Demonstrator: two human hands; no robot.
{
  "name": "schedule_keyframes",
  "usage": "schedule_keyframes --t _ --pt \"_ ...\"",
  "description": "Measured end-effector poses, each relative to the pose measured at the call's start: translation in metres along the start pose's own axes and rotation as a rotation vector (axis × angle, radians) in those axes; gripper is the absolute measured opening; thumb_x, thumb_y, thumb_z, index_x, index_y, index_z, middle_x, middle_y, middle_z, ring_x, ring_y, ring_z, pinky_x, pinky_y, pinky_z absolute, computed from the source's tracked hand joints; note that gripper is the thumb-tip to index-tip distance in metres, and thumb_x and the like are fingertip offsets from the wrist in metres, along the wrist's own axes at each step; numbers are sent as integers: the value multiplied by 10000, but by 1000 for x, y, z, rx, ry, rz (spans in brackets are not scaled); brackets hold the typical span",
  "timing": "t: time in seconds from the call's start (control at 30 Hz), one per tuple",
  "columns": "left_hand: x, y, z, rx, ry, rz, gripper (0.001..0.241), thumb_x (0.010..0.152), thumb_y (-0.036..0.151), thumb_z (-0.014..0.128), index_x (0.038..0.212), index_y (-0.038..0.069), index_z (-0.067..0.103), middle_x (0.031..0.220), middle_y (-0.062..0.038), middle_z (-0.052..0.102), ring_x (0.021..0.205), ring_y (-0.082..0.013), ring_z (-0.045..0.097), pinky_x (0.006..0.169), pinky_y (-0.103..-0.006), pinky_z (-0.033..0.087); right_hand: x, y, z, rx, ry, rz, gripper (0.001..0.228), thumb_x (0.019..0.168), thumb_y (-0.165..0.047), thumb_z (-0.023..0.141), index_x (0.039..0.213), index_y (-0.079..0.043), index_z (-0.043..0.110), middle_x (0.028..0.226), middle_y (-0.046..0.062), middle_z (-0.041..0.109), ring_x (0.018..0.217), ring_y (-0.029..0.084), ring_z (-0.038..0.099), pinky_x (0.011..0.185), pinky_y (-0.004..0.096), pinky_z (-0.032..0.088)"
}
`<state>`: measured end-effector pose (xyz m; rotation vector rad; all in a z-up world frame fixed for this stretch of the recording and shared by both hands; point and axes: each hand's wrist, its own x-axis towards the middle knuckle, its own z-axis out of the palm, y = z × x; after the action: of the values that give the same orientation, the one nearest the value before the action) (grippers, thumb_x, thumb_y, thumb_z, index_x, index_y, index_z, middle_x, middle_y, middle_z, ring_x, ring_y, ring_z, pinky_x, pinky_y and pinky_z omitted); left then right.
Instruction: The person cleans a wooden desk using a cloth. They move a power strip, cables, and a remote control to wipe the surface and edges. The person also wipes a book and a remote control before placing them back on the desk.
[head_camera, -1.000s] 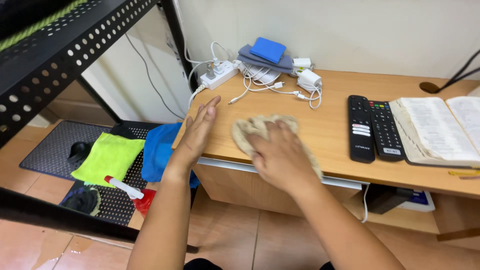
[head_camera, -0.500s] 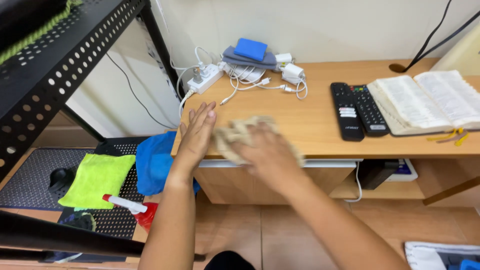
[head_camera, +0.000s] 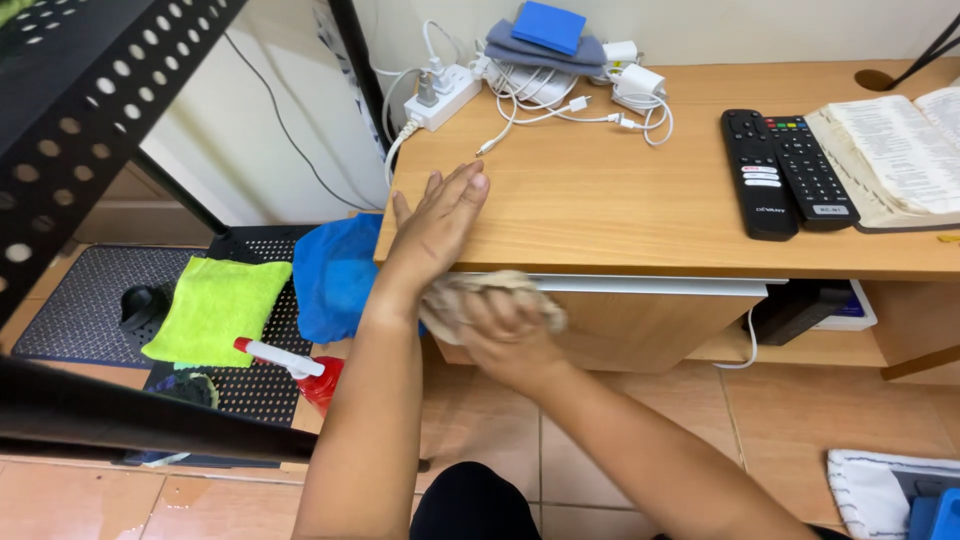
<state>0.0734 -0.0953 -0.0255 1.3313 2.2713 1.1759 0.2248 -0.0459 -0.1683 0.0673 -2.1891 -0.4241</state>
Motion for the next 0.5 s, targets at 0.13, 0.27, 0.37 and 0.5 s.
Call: schedule_keyframes --t 0.13,0.27,0.37,0.5 --pt "0 3 4 57 -12 -8 782 947 699 254 1511 202 470 1613 -52 403 1556 -285 177 1189 -573 -141 35 -35 19 8 -3 105 321 903 -329 690 1203 -216 691 1412 44 497 1325 251 344 1063 485 247" --pt "-3 4 3 80 13 8 768 958 692 279 1504 193 484 1604 -72 414 1555 -281 192 1190 -569 -132 33 -27 -6 -12 -152 240 406 811 -339 733 1206 -254 691 1388 8 510 1273 232 391 1027 489 279" --pt "-6 3 1 66 30 26 761 965 690 292 1496 184 499 1587 -82 448 1551 -285 215 1198 -560 -124 26 0 -49 37 -420 380 630 742 -379 752 1355 -290 639 1275 64 521 1151 259 446 956 538 318" --pt "-11 3 0 49 40 52 750 969 687 309 1479 182 528 1545 -95 505 1544 -285 247 1210 -545 -116 6 59 -127 -62 -827 725 653 756 -483 746 1387 -421 590 1162 87 563 1124 284 514 907 546 342"
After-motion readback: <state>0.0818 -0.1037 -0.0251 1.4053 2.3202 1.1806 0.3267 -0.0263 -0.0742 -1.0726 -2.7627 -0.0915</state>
